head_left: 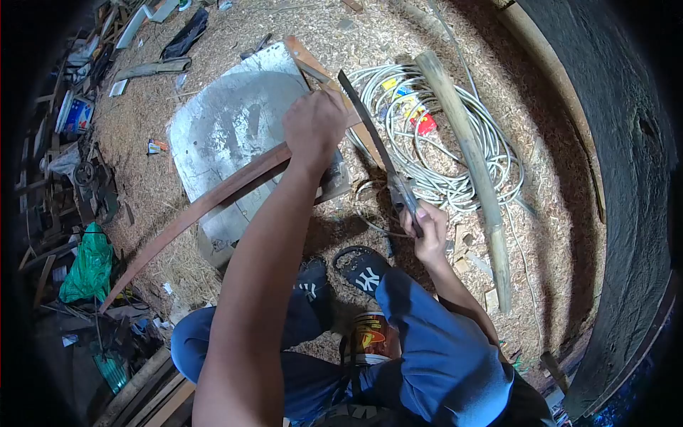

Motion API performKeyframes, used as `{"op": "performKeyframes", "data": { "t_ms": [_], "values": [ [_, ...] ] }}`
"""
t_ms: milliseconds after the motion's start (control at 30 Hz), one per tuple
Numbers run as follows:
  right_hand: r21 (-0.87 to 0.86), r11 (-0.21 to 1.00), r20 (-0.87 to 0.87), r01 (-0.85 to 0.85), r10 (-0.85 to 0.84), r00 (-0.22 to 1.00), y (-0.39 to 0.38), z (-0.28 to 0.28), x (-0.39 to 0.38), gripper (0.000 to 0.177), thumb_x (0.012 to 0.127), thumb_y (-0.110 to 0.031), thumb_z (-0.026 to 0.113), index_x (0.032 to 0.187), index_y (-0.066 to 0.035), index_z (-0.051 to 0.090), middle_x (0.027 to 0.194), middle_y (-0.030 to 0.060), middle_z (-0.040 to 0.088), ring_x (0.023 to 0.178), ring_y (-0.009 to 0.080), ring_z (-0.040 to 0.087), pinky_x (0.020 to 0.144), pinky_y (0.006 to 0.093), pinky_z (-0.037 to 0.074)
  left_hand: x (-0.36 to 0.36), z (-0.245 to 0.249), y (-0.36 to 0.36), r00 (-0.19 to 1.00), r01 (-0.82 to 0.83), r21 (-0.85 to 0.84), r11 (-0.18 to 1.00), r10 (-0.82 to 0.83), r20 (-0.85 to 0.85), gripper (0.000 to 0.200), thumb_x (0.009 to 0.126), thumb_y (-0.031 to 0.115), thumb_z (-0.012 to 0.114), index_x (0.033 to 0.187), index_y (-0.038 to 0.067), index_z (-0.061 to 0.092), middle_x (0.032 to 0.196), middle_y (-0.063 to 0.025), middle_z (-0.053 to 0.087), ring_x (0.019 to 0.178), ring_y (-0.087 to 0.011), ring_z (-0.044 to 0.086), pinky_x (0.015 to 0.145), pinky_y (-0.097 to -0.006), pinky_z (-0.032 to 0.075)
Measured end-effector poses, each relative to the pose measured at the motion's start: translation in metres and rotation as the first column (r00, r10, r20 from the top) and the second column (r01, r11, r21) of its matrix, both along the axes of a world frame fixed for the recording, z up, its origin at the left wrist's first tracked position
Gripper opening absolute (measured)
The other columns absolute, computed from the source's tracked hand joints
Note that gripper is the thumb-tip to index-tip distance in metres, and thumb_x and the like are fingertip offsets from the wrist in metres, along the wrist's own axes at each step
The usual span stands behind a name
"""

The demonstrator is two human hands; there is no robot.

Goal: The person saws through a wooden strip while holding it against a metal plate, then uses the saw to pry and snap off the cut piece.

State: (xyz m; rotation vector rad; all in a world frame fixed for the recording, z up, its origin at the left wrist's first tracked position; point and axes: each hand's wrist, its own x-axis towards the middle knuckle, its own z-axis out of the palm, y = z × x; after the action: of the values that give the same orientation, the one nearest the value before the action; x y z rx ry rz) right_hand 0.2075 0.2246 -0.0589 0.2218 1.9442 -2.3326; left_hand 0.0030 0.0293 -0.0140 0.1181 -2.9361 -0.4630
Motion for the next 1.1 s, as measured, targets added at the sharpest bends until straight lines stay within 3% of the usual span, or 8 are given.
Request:
{"op": "performKeyframes", "data": {
  "t_ms": [233,333,433,600,700,867,933,1100],
  "values": [
    [-0.038,0.999,0.061,0.036,-0.034,0.998,0.011,0.005,0.052,0.044,0.102,-0.034,0.046,0.072,-0.003,0.054,0.059,0.0003,0.048,0.049,0.0081,0.04,0.047,0.0271,0.026,0.001,-0.004,-0.001,0.998,0.009,-0.019,1.0,-0.007,0.066,0.041,0.095,0.025,0.052,0.07,0.0,0.073,0.074,-0.0242,0.071,0.072,-0.0431,0.072,0.07,-0.0505,0.058],
    [0.138,0.99,0.009,-0.032,0.031,0.999,0.004,0.012,0.019,0.042,0.102,-0.033,0.045,0.074,-0.002,0.053,0.06,0.0042,0.049,0.049,0.0094,0.037,0.049,0.028,0.026,-0.002,-0.004,-0.002,0.999,0.032,-0.054,0.998,-0.03,0.036,0.039,0.094,0.024,0.054,0.072,0.0,0.074,0.075,-0.0239,0.071,0.072,-0.0426,0.072,0.069,-0.0499,0.058],
    [0.089,0.996,-0.014,0.003,-0.002,1.0,-0.012,0.006,-0.02,0.043,0.103,-0.033,0.045,0.074,-0.002,0.052,0.061,0.0039,0.049,0.05,0.0098,0.039,0.049,0.0281,0.027,0.0,-0.001,-0.002,0.997,0.053,-0.05,0.997,-0.05,0.055,0.036,0.093,0.022,0.055,0.072,0.0,0.074,0.076,-0.0239,0.071,0.072,-0.0424,0.072,0.07,-0.0503,0.058],
    [0.146,0.989,0.001,0.007,-0.007,1.0,0.002,0.007,0.032,0.049,0.104,-0.037,0.042,0.071,-0.002,0.051,0.06,0.0048,0.049,0.048,0.0098,0.038,0.047,0.028,0.026,0.0,-0.002,0.0,1.0,0.019,-0.045,0.999,-0.019,-0.004,0.036,0.093,0.022,0.056,0.07,0.0,0.073,0.074,-0.0243,0.07,0.069,-0.0426,0.071,0.068,-0.0504,0.058],
    [-0.006,0.995,0.075,0.099,-0.098,0.992,0.003,0.006,0.054,0.051,0.105,-0.038,0.039,0.07,-0.002,0.05,0.058,0.0048,0.047,0.046,0.0105,0.036,0.046,0.0287,0.026,0.0,-0.009,-0.005,0.998,0.053,-0.031,0.998,-0.054,-0.019,0.038,0.093,0.024,0.056,0.069,0.0,0.072,0.074,-0.0245,0.07,0.067,-0.0429,0.071,0.065,-0.0499,0.057],
    [0.058,0.997,-0.146,0.053,-0.045,0.988,-0.013,-0.01,-0.004,0.042,0.105,-0.027,0.041,0.073,-0.002,0.052,0.058,0.0015,0.046,0.048,0.0104,0.04,0.046,0.0282,0.029,-0.001,-0.006,-0.002,0.998,0.042,-0.033,0.999,-0.044,-0.046,0.041,0.096,0.024,0.053,0.068,0.0,0.071,0.073,-0.026,0.069,0.067,-0.0449,0.07,0.066,-0.0515,0.057],
    [-0.054,0.994,-0.091,0.1,-0.105,0.99,-0.019,-0.001,-0.02,0.047,0.104,-0.035,0.041,0.074,0.0,0.054,0.058,0.0017,0.047,0.047,0.0109,0.04,0.045,0.0285,0.029,0.002,-0.003,-0.002,0.998,0.05,-0.01,0.999,-0.05,-0.032,0.045,0.099,0.024,0.05,0.067,-0.001,0.069,0.072,-0.0274,0.068,0.069,-0.0469,0.069,0.068,-0.0534,0.057],
    [0.049,0.993,0.013,0.112,-0.113,0.994,0.0,-0.005,0.052,0.066,0.101,-0.056,0.032,0.074,-0.001,0.055,0.056,0.0021,0.046,0.047,0.0111,0.038,0.045,0.0287,0.026,0.001,-0.004,-0.001,0.999,0.03,-0.011,1.0,-0.03,-0.043,0.048,0.099,0.026,0.047,0.067,-0.001,0.069,0.073,-0.0273,0.068,0.07,-0.0474,0.069,0.07,-0.054,0.057]
  ]
}}
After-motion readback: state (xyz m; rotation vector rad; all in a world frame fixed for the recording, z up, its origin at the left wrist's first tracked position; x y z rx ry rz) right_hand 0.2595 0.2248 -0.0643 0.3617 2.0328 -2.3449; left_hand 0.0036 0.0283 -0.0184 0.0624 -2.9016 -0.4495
